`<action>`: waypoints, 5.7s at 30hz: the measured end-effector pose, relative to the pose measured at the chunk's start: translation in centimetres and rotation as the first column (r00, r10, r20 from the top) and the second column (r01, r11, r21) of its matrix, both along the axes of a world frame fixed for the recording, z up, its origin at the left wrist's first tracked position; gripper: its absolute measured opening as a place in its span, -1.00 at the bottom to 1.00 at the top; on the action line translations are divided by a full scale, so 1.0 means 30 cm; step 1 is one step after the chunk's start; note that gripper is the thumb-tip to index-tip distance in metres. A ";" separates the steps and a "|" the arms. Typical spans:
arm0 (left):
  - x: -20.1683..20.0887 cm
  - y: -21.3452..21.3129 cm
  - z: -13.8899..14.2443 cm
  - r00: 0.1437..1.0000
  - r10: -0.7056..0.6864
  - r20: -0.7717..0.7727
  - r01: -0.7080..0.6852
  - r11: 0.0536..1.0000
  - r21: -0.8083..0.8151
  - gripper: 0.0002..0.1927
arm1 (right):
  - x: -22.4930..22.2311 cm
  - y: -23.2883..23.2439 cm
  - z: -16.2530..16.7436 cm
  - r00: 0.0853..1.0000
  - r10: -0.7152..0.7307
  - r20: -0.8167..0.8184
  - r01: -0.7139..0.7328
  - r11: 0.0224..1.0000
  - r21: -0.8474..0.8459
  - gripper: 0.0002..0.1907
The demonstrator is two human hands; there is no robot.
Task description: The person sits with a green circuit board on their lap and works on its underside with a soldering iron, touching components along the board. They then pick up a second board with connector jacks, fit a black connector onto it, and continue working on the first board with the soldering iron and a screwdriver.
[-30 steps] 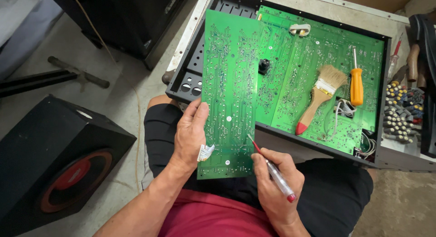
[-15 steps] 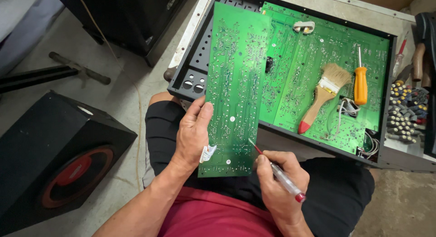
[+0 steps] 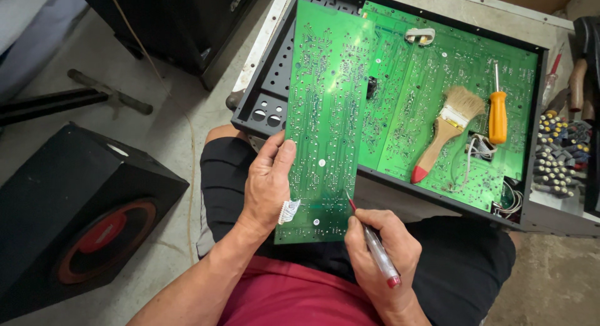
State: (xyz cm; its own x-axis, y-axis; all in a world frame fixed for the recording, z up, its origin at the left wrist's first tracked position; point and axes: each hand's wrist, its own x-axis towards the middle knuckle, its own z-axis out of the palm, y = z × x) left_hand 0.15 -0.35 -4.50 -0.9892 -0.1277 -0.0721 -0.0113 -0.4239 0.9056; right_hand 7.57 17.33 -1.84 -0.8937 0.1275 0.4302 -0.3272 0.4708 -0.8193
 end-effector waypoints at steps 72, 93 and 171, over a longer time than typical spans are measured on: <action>-0.033 -0.024 -0.048 0.999 -0.047 -0.004 0.047 0.994 0.094 -0.61 | -0.165 0.188 -0.182 0.824 0.369 0.430 -0.054 0.806 -0.589 -0.81; -0.035 -0.028 -0.043 0.998 -0.047 -0.029 0.049 0.997 0.067 -0.62 | -0.126 0.142 -0.160 0.881 0.399 0.254 -0.172 0.771 -0.613 -0.89; 0.052 0.035 0.102 0.981 -0.024 -0.194 -0.048 0.933 -0.357 -0.61 | -0.083 0.029 -0.178 0.928 0.205 0.312 -0.041 0.887 -0.460 -0.89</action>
State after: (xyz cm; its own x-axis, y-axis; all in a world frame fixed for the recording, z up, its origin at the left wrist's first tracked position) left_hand 1.70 0.69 -1.43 -0.9776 -0.1215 0.1716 0.1809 -0.0693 0.9811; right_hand 5.09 18.19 -7.17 -0.9939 0.1084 0.0203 -0.0192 0.0113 -0.9998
